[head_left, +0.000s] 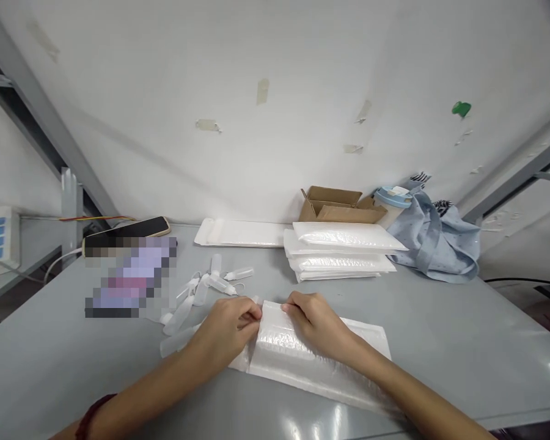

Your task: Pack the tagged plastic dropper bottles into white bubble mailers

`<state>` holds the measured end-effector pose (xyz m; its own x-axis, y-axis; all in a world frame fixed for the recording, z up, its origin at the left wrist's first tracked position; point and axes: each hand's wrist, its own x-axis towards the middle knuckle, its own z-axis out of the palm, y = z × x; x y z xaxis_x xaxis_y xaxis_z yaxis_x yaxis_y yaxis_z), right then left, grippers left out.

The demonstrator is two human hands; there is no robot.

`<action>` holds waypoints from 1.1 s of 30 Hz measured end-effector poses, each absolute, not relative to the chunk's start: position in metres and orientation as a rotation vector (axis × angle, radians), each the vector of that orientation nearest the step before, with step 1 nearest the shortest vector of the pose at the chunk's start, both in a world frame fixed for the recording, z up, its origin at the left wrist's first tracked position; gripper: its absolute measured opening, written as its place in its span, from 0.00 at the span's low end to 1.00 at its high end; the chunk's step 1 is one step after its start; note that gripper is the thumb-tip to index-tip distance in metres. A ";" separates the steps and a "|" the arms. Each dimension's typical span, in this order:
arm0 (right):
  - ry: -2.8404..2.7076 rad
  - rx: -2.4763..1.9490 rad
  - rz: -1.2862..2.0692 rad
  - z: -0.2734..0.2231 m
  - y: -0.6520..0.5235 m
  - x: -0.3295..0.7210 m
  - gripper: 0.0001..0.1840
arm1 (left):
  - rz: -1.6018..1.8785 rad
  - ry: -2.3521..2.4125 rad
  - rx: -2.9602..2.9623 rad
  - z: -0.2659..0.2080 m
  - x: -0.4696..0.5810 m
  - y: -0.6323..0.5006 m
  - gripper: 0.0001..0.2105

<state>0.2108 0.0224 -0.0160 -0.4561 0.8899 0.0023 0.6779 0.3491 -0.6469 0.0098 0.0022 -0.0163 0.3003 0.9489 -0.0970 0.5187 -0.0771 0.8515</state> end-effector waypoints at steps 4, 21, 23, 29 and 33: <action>-2.163 -1.401 0.872 -0.017 0.018 0.207 0.15 | 0.620 1.215 1.631 -0.012 0.011 -0.003 0.11; -2.590 -1.263 0.811 0.005 0.000 0.212 0.52 | 0.452 1.474 2.605 -0.005 -0.052 0.038 0.12; -2.678 -1.227 0.781 0.002 -0.006 0.207 0.60 | 0.398 1.457 2.633 -0.007 -0.056 0.040 0.11; -2.686 -1.249 0.748 -0.002 -0.005 0.205 0.51 | 0.354 1.479 2.623 -0.010 -0.055 0.040 0.13; -2.503 -1.069 0.653 0.007 0.002 0.218 0.47 | 0.550 1.662 2.576 -0.001 -0.056 0.040 0.13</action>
<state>0.2179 0.0021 0.0065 -0.6585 0.7418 0.1272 0.5852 0.6109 -0.5332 -0.0560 0.0397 -0.0015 0.3682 0.8872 0.2780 0.8778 -0.4303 0.2108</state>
